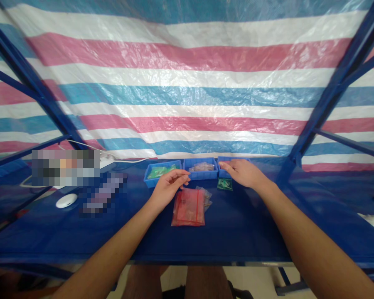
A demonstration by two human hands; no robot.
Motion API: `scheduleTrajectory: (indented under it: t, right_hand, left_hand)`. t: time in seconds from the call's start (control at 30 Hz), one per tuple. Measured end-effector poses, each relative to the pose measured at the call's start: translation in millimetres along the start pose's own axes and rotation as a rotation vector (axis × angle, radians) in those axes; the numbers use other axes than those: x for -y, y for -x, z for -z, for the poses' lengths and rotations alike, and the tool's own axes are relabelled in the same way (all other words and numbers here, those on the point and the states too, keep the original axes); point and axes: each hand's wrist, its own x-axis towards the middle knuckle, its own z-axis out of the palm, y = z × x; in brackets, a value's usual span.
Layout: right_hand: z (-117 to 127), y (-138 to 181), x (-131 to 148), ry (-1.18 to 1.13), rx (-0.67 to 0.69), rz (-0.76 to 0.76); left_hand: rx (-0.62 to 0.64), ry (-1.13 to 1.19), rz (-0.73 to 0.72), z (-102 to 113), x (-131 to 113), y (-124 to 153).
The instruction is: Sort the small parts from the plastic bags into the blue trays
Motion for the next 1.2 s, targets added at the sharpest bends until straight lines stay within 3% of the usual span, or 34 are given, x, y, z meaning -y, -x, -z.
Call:
scheduleTrajectory:
  t: [0.17, 0.33, 0.53, 0.67, 0.8, 0.97, 1.07, 1.2]
  right_hand:
    - [1, -2, 0, 0.086, -0.102, 0.094]
    - [-4, -2, -3, 0.12, -0.012, 0.087]
    - [-7, -1, -1, 0.147, -0.024, 0.06]
    - [-6, 0, 11, 0.207, -0.138, 0.095]
    - [-11, 3, 36, 0.111, -0.217, 0.252]
    - [-35, 15, 82, -0.132, -0.016, 0.521]
    - [-53, 20, 100, -0.191, 0.068, 0.558]
    - [-69, 21, 103, -0.245, 0.151, 0.527]
  left_hand:
    - [-0.006, -0.007, -0.004, -1, -1, 0]
    - [-0.008, -0.027, -0.008, 0, -1, 0]
    - [0.031, -0.106, -0.08, -1, 3, 3]
    - [0.026, -0.136, -0.096, -1, 4, 3]
    - [-0.02, -0.178, -0.113, 1, 4, 2]
    - [-0.051, -0.23, -0.151, 2, 3, 2]
    - [-0.043, -0.241, -0.15, 2, 1, 3]
    - [-0.05, -0.25, -0.142, 2, 0, 3]
